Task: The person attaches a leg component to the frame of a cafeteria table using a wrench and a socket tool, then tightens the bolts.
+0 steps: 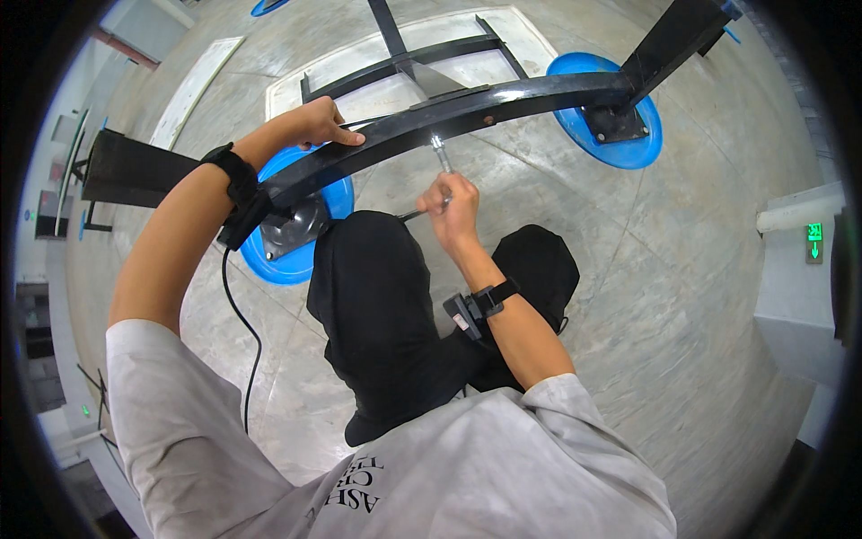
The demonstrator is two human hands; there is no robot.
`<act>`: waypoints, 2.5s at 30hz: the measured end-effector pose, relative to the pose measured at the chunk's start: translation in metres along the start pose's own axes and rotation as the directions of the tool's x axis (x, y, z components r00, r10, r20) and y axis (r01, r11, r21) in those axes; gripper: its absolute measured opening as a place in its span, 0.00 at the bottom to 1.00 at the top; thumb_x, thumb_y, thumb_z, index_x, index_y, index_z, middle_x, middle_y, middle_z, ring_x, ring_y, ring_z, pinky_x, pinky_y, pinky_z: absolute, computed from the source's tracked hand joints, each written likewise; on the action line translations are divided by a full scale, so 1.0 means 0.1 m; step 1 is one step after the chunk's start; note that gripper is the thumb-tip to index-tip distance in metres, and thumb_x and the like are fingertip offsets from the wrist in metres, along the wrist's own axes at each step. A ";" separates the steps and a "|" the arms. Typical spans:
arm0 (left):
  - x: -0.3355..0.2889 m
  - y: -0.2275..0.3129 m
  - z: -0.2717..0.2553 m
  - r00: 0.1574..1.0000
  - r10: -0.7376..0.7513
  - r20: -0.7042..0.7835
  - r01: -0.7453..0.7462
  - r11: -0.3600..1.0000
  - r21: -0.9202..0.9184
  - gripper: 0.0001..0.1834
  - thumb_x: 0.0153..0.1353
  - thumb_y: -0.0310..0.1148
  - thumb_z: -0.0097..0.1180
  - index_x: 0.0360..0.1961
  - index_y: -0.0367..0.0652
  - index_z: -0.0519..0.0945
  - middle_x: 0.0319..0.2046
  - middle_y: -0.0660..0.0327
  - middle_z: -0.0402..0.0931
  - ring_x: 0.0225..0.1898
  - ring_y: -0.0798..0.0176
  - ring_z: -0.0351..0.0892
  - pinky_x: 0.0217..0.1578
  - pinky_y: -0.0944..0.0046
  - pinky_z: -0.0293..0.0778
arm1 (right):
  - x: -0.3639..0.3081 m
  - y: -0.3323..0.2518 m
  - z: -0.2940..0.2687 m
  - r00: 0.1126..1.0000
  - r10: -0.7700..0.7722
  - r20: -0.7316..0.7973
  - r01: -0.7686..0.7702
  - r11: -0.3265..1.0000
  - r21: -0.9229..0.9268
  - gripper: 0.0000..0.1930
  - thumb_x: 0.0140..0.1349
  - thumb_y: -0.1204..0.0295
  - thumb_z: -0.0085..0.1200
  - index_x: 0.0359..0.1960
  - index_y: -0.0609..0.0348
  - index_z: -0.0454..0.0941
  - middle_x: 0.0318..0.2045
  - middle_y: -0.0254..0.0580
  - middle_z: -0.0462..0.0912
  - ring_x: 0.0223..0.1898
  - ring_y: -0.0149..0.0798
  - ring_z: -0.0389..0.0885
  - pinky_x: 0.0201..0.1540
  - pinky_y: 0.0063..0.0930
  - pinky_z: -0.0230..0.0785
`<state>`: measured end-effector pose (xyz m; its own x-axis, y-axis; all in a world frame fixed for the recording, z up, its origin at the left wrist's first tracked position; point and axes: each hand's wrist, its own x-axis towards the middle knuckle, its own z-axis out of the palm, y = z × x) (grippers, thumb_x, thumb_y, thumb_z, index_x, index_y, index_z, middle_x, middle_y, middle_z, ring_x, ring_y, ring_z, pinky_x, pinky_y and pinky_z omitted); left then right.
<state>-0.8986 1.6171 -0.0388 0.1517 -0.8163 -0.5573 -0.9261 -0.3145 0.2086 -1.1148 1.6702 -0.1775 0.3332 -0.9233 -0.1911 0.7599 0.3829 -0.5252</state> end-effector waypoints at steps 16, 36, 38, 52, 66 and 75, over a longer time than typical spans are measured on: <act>0.06 -0.06 0.00 0.994 0.067 -0.086 -0.071 0.997 -0.033 0.25 0.43 0.50 0.66 0.19 0.33 0.79 0.11 0.61 0.67 0.12 0.66 0.67 0.11 0.64 0.61 | 0.04 -0.10 -0.06 0.989 -0.143 0.041 0.148 0.911 -0.385 0.10 0.54 0.77 0.43 0.16 0.63 0.64 0.09 0.34 0.64 0.11 0.26 0.59 0.17 0.24 0.58; 0.06 -0.12 0.04 0.982 0.126 -0.142 -0.136 0.989 -0.064 0.33 0.39 0.52 0.67 0.27 0.25 0.78 0.20 0.48 0.75 0.19 0.54 0.77 0.17 0.59 0.72 | 0.05 -0.29 0.02 0.838 -0.481 0.257 0.385 0.189 -0.903 0.09 0.47 0.75 0.48 0.15 0.67 0.66 0.10 0.51 0.67 0.13 0.44 0.65 0.19 0.36 0.57; 0.00 -0.07 0.01 0.990 0.094 -0.108 -0.097 0.995 -0.023 0.31 0.39 0.51 0.67 0.26 0.25 0.78 0.21 0.48 0.76 0.20 0.53 0.77 0.18 0.58 0.72 | -0.01 -0.27 0.04 0.816 -0.505 0.281 0.384 0.111 -0.917 0.09 0.47 0.75 0.49 0.15 0.67 0.67 0.12 0.55 0.69 0.14 0.51 0.69 0.20 0.39 0.59; 0.16 -0.17 0.09 0.976 0.155 -0.152 -0.163 0.986 -0.037 0.30 0.41 0.51 0.67 0.20 0.28 0.76 0.13 0.54 0.70 0.14 0.60 0.70 0.14 0.60 0.68 | -0.05 -0.30 0.15 0.861 -0.275 0.427 0.239 -0.523 -0.818 0.10 0.49 0.69 0.49 0.26 0.67 0.70 0.19 0.59 0.76 0.24 0.59 0.77 0.31 0.48 0.71; 0.08 -0.18 0.13 0.982 0.113 -0.148 -0.132 0.984 -0.123 0.32 0.41 0.51 0.67 0.32 0.27 0.79 0.30 0.48 0.77 0.30 0.52 0.78 0.27 0.55 0.78 | -0.01 -0.18 0.09 0.866 -0.414 0.281 0.343 0.081 -0.936 0.06 0.46 0.75 0.48 0.17 0.66 0.72 0.15 0.49 0.75 0.17 0.47 0.74 0.23 0.37 0.65; 0.07 -0.18 0.13 0.977 0.114 -0.178 -0.136 0.984 -0.116 0.28 0.41 0.50 0.68 0.28 0.30 0.79 0.17 0.58 0.69 0.17 0.62 0.68 0.15 0.62 0.65 | 0.02 -0.24 0.07 0.998 0.037 -0.059 -0.056 0.930 -0.363 0.04 0.52 0.77 0.45 0.28 0.64 0.71 0.11 0.29 0.60 0.11 0.24 0.56 0.16 0.23 0.55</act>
<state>-0.8852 1.6232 -0.0568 0.1043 -0.9200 -0.3778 -0.8917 -0.2547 0.3742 -1.1278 1.6594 -0.1595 0.3279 -0.9085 -0.2589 0.4859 0.3972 -0.7785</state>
